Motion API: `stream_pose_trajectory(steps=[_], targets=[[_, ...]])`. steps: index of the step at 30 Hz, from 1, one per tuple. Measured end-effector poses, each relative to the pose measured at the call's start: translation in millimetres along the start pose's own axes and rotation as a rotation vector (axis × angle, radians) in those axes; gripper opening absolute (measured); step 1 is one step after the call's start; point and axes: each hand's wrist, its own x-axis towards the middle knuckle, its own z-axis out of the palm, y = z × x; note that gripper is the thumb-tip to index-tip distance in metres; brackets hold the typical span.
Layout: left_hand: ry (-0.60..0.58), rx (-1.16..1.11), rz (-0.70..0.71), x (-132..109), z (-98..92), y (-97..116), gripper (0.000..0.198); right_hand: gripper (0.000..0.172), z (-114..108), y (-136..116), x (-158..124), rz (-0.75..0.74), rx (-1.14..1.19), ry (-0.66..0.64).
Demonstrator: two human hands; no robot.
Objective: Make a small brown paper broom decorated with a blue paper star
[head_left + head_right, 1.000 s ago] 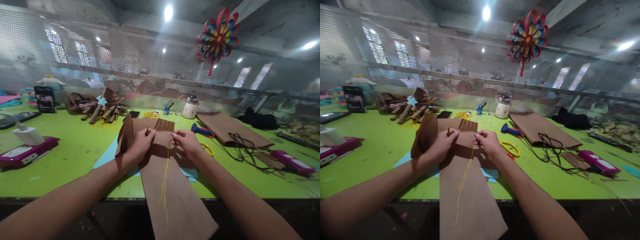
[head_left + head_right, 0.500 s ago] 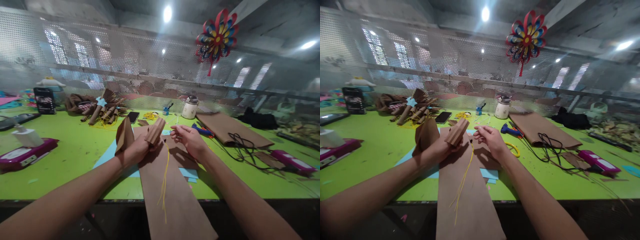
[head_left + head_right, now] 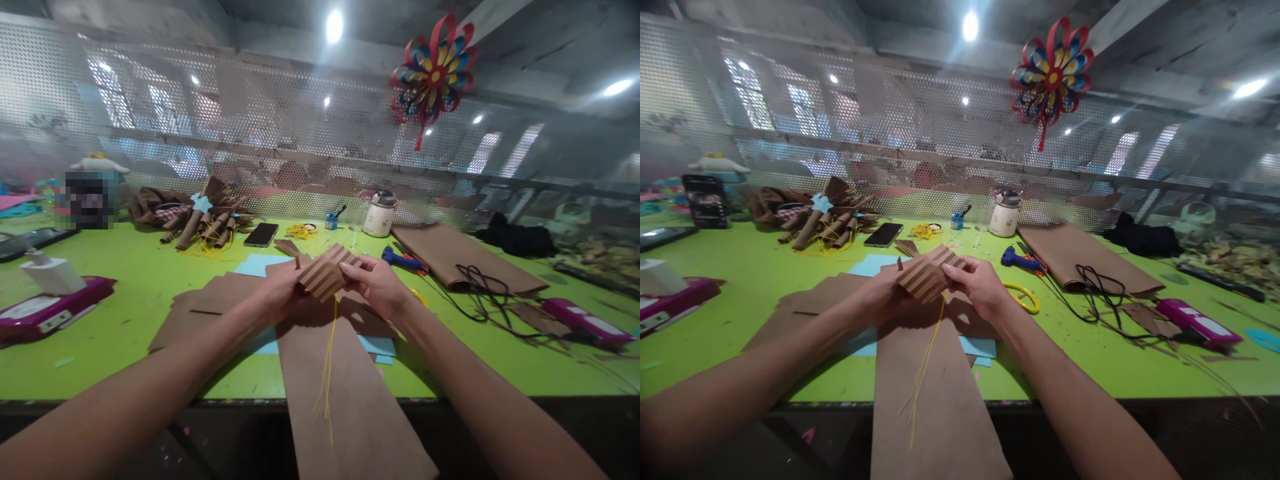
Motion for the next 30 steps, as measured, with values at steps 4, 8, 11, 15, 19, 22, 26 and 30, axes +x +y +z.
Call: stream_pose_trajectory(steps=[4, 8, 11, 15, 19, 22, 26, 30], targets=[[-0.006, -0.094, 0.0, -2.0, 2.2, 6.2, 0.027, 0.017, -0.9, 1.1, 1.3, -0.013, -0.047, 0.058], [0.103, -0.129, -0.001, -0.9, 0.8, 7.4, 0.034, 0.023, -1.4, 3.1, 2.6, -0.003, -0.062, 0.088], [0.118, -0.002, 0.038, -0.8, 0.0, 6.3, 0.032, 0.023, -2.2, 5.5, 3.5, 0.006, -0.072, 0.082], [0.16, 0.131, 0.104, -2.2, 0.0, 4.4, 0.027, 0.019, -2.1, 7.1, 3.4, 0.007, -0.057, 0.071], [0.234, 0.21, 0.111, -2.3, -0.6, 3.7, 0.031, 0.018, -1.3, 6.2, 2.6, 0.014, -0.051, 0.096], [0.276, 0.248, 0.131, -1.7, -1.8, 3.4, 0.036, 0.019, -1.1, 6.1, 2.6, 0.039, -0.051, 0.114], [0.262, 0.196, 0.159, -1.8, -2.6, 3.3, 0.03, 0.022, -0.6, 6.9, 3.7, 0.052, -0.045, 0.147], [0.201, 0.157, 0.164, -3.5, -1.6, 5.3, 0.027, 0.025, 0.9, 6.3, 4.2, 0.031, -0.02, 0.196]])
